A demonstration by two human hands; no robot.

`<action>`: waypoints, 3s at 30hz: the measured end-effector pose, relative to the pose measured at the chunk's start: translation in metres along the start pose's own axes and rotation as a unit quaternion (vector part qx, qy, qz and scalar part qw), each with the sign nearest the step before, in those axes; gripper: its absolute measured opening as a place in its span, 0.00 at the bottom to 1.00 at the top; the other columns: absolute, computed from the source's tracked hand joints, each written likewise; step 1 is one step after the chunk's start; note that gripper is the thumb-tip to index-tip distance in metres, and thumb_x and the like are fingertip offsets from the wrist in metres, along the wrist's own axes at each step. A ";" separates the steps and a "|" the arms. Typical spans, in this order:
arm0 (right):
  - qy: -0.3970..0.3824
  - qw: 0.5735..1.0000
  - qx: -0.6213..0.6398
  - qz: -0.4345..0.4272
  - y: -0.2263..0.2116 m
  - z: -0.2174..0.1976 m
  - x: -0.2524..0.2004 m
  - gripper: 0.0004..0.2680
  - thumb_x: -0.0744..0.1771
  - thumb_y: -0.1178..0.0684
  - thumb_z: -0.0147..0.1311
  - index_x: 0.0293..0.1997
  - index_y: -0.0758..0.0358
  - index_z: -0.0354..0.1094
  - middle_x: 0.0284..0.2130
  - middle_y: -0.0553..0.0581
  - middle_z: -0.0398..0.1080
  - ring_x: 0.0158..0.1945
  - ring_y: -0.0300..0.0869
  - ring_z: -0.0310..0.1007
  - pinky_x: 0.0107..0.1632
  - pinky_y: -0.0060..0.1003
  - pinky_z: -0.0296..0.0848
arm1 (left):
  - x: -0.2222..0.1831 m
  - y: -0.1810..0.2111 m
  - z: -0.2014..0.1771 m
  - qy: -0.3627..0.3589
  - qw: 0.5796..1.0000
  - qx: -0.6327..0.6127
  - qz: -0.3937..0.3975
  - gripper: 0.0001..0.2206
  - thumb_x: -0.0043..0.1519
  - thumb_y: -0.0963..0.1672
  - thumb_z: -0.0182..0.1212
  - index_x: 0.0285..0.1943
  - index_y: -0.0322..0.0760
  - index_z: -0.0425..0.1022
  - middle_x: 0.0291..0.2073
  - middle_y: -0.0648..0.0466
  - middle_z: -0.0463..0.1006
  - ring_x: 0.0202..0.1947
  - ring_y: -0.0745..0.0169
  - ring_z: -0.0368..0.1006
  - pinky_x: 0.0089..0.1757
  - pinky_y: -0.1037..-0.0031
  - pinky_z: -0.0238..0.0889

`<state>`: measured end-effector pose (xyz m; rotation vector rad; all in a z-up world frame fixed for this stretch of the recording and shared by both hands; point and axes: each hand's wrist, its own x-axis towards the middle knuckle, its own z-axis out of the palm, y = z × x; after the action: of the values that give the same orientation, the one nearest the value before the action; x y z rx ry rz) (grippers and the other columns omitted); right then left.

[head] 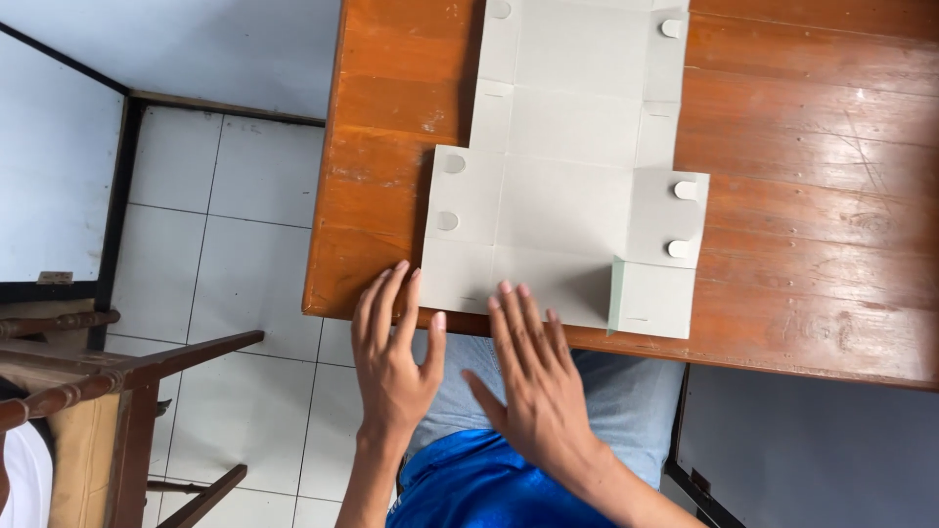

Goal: Assembling a cardboard box by folding a flat template along pre-scored lines and tucking in tabs.

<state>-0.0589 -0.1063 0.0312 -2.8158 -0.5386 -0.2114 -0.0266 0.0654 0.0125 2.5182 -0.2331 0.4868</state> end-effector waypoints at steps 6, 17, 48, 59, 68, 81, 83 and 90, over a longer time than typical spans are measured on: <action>-0.001 1.000 -0.006 -0.008 0.011 0.003 0.001 0.27 0.72 0.39 0.45 0.77 0.66 0.43 0.75 0.62 0.48 0.79 0.52 0.46 0.77 0.47 0.51 | -0.004 0.012 0.000 -0.004 1.000 -0.002 0.000 0.24 0.69 0.47 0.54 0.73 0.28 0.63 0.68 0.43 0.70 0.69 0.46 0.64 0.67 0.60 0.59; 0.000 0.999 0.048 0.005 0.020 0.004 -0.016 0.17 0.70 0.48 0.45 0.63 0.70 0.59 0.63 0.69 0.64 0.75 0.61 0.51 0.73 0.54 0.56 | 0.012 0.034 0.006 -0.143 0.968 -0.169 0.115 0.23 0.74 0.48 0.41 0.74 0.32 0.61 0.71 0.44 0.66 0.72 0.48 0.63 0.69 0.57 0.55; -0.023 0.999 -0.035 0.016 0.036 0.003 -0.041 0.25 0.71 0.40 0.46 0.73 0.67 0.52 0.73 0.66 0.53 0.77 0.51 0.49 0.76 0.47 0.52 | 0.018 0.027 0.005 -0.104 0.976 0.005 0.193 0.19 0.70 0.49 0.55 0.64 0.35 0.76 0.62 0.52 0.78 0.68 0.50 0.66 0.66 0.45 0.50; -0.026 0.999 -0.015 0.016 0.036 -0.001 -0.041 0.24 0.72 0.42 0.45 0.73 0.68 0.52 0.72 0.65 0.54 0.77 0.52 0.49 0.76 0.48 0.52 | 0.028 0.036 0.019 -0.127 0.959 0.172 0.188 0.28 0.73 0.53 0.44 0.77 0.34 0.61 0.75 0.51 0.62 0.76 0.48 0.54 0.69 0.44 0.43; 0.183 0.967 0.174 0.013 0.065 -0.041 -0.064 0.07 0.68 0.58 0.46 0.42 0.58 0.74 0.43 0.53 0.77 0.48 0.44 0.80 0.54 0.39 0.72 | 0.072 0.037 0.010 -0.083 0.984 -0.031 0.152 0.15 0.69 0.46 0.53 0.56 0.33 0.79 0.51 0.49 0.82 0.56 0.52 0.75 0.61 0.53 0.59; 0.140 0.965 0.060 0.216 0.165 -0.043 -0.001 0.17 0.73 0.48 0.49 0.66 0.70 0.67 0.54 0.68 0.67 0.54 0.59 0.68 0.55 0.52 0.64 | 0.185 0.044 0.073 -0.368 0.895 -0.227 0.112 0.09 0.64 0.44 0.62 0.50 0.43 0.83 0.33 0.51 0.82 0.33 0.52 0.78 0.40 0.59 0.73; 0.118 0.966 0.048 0.224 0.159 -0.043 0.001 0.18 0.73 0.47 0.48 0.67 0.70 0.65 0.56 0.68 0.66 0.55 0.59 0.68 0.53 0.52 0.64 | 0.192 0.048 0.080 -0.379 0.895 -0.190 0.135 0.11 0.60 0.45 0.66 0.52 0.44 0.83 0.32 0.52 0.80 0.33 0.51 0.78 0.40 0.58 0.73; 0.107 0.970 0.018 0.216 0.142 -0.048 0.009 0.16 0.71 0.50 0.52 0.65 0.67 0.67 0.66 0.69 0.58 0.64 0.64 0.60 0.59 0.59 0.61 | 0.191 0.046 0.093 -0.389 0.894 -0.139 0.173 0.17 0.57 0.48 0.72 0.54 0.48 0.78 0.28 0.57 0.71 0.33 0.52 0.76 0.39 0.56 0.73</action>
<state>-0.0010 -0.2439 0.0454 -2.7428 0.1205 -0.4025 0.1638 -0.0363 0.0371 2.2561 -0.9847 -0.4387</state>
